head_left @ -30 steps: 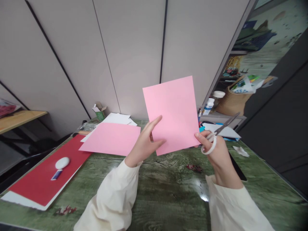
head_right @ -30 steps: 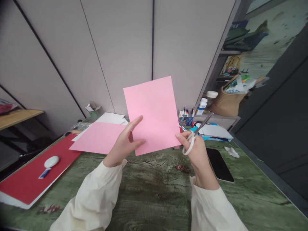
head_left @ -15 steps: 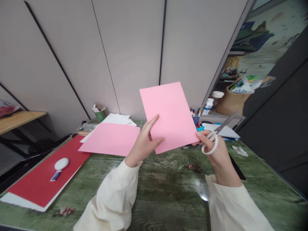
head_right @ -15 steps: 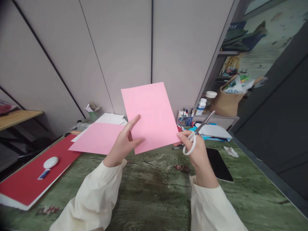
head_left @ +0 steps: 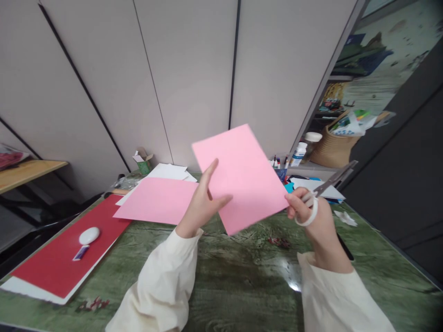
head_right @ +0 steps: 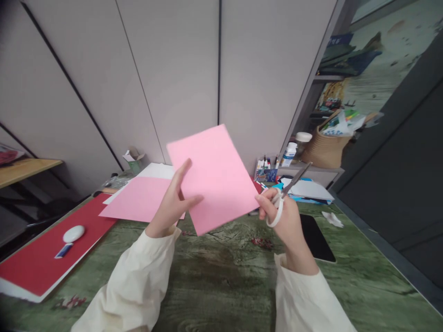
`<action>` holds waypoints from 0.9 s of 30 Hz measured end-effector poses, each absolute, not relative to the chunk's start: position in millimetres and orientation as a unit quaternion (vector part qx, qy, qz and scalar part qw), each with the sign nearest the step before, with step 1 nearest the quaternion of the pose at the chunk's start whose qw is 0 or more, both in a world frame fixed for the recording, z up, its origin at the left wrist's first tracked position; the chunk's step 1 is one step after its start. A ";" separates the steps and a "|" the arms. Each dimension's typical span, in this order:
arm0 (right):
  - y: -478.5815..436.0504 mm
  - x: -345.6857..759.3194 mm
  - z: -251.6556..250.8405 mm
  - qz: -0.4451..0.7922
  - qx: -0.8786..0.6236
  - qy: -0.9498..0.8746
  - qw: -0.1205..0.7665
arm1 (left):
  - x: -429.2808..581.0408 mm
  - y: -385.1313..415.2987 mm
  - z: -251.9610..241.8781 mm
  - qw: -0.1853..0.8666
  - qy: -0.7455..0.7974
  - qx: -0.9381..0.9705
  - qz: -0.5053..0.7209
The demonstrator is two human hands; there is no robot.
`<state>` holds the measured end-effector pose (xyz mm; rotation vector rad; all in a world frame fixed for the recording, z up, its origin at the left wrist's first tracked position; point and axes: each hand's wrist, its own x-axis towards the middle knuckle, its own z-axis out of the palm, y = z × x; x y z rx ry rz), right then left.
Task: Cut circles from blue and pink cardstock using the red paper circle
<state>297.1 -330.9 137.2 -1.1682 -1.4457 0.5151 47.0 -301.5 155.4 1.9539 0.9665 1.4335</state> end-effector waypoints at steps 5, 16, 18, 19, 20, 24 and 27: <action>-329.1 320.1 136.1 0.302 -0.411 -0.662 0.549 | 24.8 -286.7 153.8 0.326 0.352 0.623 0.618; -333.4 338.1 132.6 0.372 -0.371 -0.725 0.445 | 15.0 -291.2 162.1 0.409 0.395 0.698 0.435; -332.3 339.2 133.0 0.372 -0.365 -0.725 0.450 | 20.5 -290.1 159.9 0.399 0.394 0.708 0.429; -331.7 339.4 133.7 0.371 -0.364 -0.723 0.456 | 22.1 -289.5 158.8 0.404 0.390 0.711 0.423; -331.2 339.2 134.4 0.370 -0.361 -0.720 0.462 | 22.9 -289.2 157.9 0.414 0.383 0.712 0.417; -331.3 334.8 137.1 0.394 -0.327 -0.708 0.486 | 21.3 -291.2 156.9 0.491 0.344 0.699 0.391; -333.1 328.5 137.1 0.434 -0.310 -0.686 0.496 | 20.4 -293.2 157.8 0.544 0.327 0.683 0.362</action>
